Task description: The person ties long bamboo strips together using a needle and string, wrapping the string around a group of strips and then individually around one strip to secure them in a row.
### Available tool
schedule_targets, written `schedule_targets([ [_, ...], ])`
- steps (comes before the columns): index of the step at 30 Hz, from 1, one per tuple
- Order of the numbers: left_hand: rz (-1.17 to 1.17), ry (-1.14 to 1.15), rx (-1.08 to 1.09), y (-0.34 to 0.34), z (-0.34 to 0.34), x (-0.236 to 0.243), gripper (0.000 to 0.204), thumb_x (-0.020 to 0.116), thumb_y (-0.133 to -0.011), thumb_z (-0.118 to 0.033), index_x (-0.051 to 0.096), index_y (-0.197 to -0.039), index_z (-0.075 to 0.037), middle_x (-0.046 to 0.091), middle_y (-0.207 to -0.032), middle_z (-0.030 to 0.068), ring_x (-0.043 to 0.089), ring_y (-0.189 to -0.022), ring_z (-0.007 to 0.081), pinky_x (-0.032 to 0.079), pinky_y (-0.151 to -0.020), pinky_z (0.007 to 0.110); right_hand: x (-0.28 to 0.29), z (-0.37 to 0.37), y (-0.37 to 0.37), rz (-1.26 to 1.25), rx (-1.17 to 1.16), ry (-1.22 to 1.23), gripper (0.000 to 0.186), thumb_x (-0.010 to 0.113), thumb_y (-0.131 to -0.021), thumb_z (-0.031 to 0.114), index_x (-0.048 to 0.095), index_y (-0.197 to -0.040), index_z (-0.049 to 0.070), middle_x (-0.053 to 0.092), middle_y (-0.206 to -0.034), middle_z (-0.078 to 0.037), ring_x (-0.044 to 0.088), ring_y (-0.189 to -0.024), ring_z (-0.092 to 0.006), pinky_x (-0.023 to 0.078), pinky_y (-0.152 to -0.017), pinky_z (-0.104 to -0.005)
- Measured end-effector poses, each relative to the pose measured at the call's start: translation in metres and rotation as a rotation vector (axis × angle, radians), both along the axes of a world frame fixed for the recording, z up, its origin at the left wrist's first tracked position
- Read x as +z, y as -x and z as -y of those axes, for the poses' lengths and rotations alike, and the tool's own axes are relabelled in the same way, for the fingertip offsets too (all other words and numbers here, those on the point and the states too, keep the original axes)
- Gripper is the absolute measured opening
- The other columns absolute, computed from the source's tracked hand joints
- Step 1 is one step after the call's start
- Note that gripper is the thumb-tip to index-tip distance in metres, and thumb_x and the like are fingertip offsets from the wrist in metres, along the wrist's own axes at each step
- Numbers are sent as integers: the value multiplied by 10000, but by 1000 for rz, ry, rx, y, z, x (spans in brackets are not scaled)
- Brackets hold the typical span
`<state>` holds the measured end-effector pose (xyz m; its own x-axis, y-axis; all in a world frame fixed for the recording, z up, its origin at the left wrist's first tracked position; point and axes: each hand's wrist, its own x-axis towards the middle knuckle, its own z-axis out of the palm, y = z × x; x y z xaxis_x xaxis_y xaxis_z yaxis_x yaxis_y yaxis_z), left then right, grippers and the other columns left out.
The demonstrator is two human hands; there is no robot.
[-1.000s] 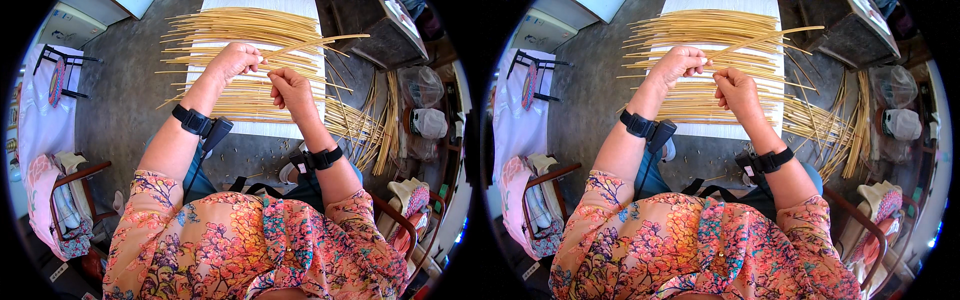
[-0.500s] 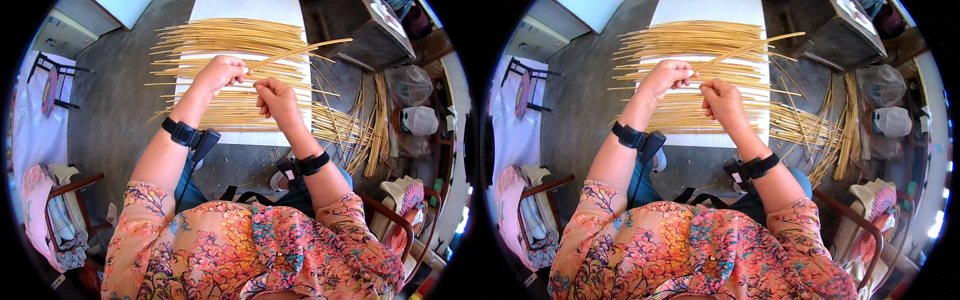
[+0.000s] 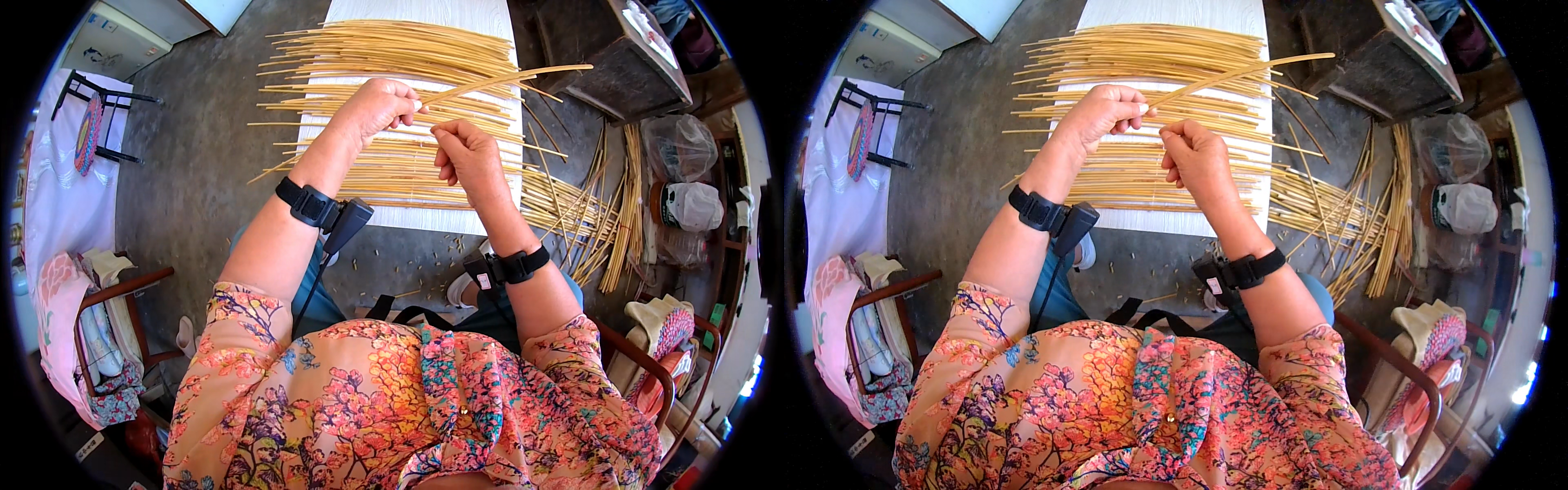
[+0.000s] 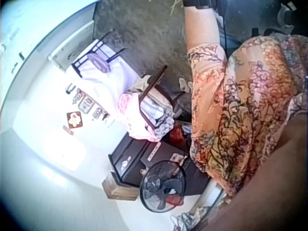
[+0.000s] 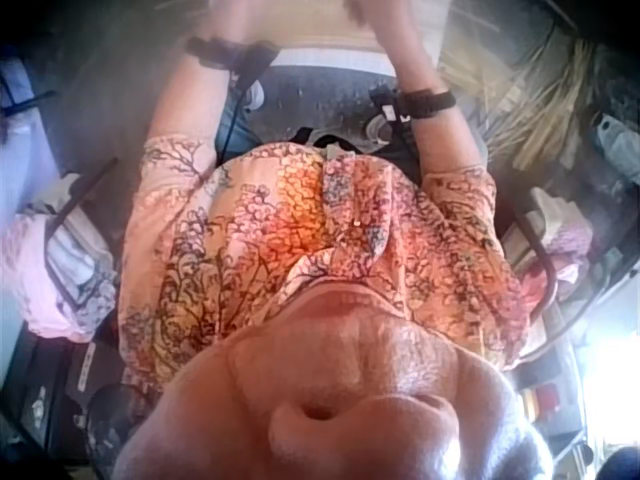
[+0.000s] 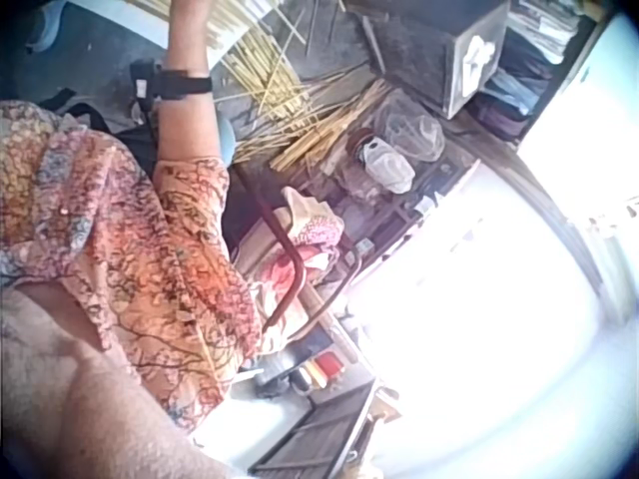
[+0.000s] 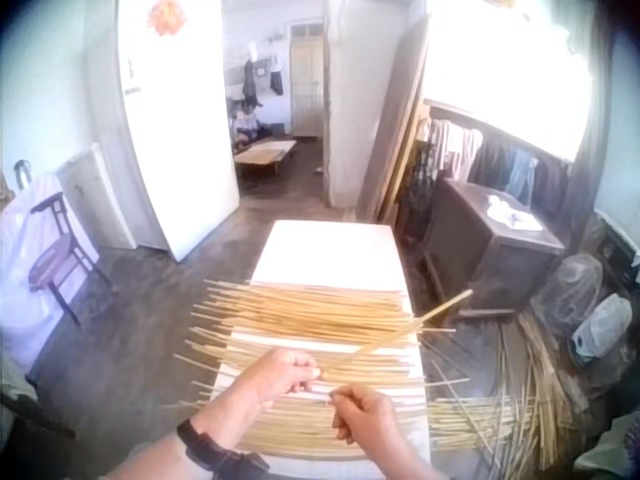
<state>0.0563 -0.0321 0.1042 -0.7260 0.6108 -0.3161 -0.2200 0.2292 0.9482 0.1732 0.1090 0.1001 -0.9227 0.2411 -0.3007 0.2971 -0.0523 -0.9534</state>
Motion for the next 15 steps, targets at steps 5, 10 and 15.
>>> schedule_targets([
  [5, -243, 193, 13, -4, -5, -1, 145, 570, -813, -116, 649, -841, 2, 570, -664, 14, 450, -571, 69, 364, -526, 193, -5, -12, 9, -319, -375, 37, 89, 506, -915, 119, 520, -915, 31, 586, -738, -53, 532, -525, -66, 428, -453, -180],
  [10, -337, 237, 1, -4, -4, -1, 183, 560, -784, -116, 684, -819, 14, 615, -648, 81, 554, -607, 141, 435, -591, 266, -19, -54, 20, -502, -611, -729, 104, 589, -858, 104, 545, -865, 10, 592, -899, -127, 589, -866, -233, 465, -762, -318],
  [15, -351, 263, 18, -5, -4, 2, 183, 568, -779, -130, 685, -812, 6, 618, -641, 86, 558, -591, 156, 441, -587, 281, -20, -64, 20, -426, -523, -611, 94, 609, -841, 100, 583, -829, 10, 579, -880, -84, 536, -870, -193, 420, -770, -285],
])
